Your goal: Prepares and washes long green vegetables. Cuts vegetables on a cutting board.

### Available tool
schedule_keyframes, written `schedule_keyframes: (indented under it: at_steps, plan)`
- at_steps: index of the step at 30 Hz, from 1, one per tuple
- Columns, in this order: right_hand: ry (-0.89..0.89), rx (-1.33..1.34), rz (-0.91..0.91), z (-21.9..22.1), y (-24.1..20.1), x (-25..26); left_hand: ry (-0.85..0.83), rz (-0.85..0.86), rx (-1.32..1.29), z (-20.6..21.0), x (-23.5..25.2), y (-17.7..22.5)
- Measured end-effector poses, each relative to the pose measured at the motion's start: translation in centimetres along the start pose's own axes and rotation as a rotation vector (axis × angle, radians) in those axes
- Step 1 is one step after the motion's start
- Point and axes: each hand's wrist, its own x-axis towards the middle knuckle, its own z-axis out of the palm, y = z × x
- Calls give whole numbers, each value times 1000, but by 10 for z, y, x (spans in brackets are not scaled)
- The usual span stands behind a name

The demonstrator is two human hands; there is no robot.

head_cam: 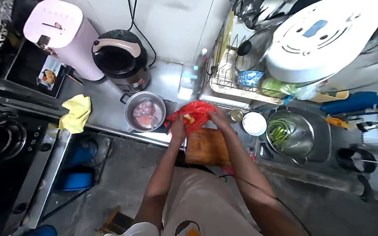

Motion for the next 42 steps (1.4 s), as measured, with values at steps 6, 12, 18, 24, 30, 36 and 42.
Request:
schedule_keyframes:
  at_steps: [6, 12, 18, 24, 30, 36, 42]
  plan:
    - [62, 143, -64, -19, -31, 2, 78, 19, -56, -31, -27, 20]
    - [66, -253, -58, -19, -13, 11, 29, 58, -381, -17, -60, -8]
    - [-115, -434, -104, 25, 32, 27, -14, 48, -480, 12, -83, -47]
    - [-139, -760, 11, 87, 65, 57, -76, 7, -456, 16, -95, -64]
    - [11, -873, 19, 119, 69, 71, -89, -66, -462, 7, -105, -87]
    - [26, -614, 5, 121, 33, 74, -20, -82, -483, 3, -111, -113]
    - [27, 43, -18, 131, -45, 83, -19, -98, -610, 3, -109, -122]
